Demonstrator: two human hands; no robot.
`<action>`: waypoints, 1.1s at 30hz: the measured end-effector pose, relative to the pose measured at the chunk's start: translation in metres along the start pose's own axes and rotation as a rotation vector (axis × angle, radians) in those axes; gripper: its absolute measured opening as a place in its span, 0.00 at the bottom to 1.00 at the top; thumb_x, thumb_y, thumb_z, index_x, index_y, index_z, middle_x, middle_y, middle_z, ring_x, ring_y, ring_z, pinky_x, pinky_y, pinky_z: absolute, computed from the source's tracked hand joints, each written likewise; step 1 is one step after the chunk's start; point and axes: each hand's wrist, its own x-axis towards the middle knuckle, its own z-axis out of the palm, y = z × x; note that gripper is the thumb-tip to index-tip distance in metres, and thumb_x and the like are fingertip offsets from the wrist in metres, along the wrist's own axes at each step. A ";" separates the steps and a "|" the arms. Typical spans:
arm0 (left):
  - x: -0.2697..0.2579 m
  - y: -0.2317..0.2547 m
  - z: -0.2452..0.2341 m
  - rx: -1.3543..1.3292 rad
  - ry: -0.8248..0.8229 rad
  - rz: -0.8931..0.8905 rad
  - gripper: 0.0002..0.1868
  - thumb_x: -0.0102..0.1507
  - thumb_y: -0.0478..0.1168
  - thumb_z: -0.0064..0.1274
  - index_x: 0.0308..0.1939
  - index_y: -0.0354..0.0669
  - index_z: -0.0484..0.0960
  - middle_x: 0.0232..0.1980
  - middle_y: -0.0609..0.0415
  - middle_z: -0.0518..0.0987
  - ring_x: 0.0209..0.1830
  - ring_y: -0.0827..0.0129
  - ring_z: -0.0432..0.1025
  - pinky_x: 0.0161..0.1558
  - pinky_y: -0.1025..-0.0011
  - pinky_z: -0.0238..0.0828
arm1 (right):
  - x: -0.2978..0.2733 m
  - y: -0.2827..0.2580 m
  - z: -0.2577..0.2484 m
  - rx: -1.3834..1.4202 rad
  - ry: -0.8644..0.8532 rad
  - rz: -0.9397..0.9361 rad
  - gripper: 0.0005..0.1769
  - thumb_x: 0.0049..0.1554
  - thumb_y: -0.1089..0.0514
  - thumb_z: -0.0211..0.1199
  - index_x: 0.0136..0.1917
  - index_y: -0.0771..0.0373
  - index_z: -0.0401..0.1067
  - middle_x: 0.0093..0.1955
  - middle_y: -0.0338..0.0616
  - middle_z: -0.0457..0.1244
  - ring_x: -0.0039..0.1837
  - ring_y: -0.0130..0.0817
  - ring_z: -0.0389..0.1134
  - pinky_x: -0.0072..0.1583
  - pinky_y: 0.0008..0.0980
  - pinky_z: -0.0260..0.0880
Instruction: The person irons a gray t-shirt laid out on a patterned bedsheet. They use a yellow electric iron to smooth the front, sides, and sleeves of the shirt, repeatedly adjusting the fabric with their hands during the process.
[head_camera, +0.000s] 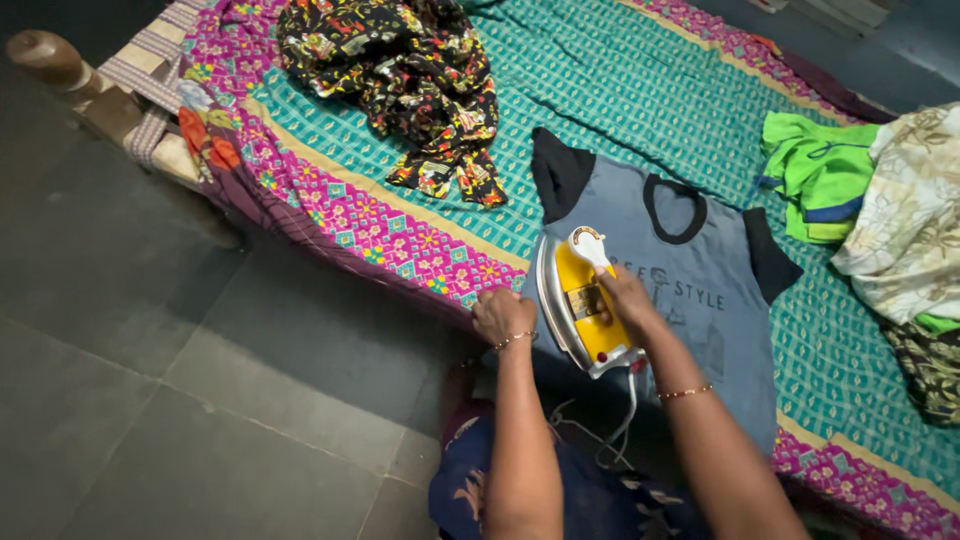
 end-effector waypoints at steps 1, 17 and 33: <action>0.000 -0.001 0.000 0.012 -0.003 0.003 0.10 0.54 0.46 0.57 0.37 0.54 0.89 0.56 0.47 0.79 0.61 0.49 0.69 0.61 0.51 0.65 | -0.005 0.004 -0.002 -0.013 0.015 -0.002 0.17 0.65 0.44 0.53 0.50 0.61 0.66 0.33 0.40 0.57 0.32 0.28 0.57 0.33 0.29 0.60; -0.010 0.002 0.032 0.049 -0.017 0.268 0.22 0.52 0.44 0.61 0.51 0.56 0.84 0.55 0.47 0.76 0.61 0.47 0.66 0.64 0.51 0.57 | -0.059 0.060 -0.021 0.177 0.240 0.031 0.19 0.62 0.43 0.58 0.51 0.61 0.71 0.30 0.37 0.60 0.27 0.24 0.58 0.31 0.27 0.60; 0.004 -0.002 0.046 -0.006 -0.006 0.200 0.20 0.51 0.50 0.64 0.47 0.55 0.87 0.54 0.49 0.78 0.63 0.50 0.67 0.65 0.50 0.57 | 0.044 0.022 -0.021 0.132 0.364 0.007 0.21 0.64 0.42 0.58 0.52 0.63 0.74 0.30 0.36 0.60 0.27 0.25 0.58 0.32 0.28 0.60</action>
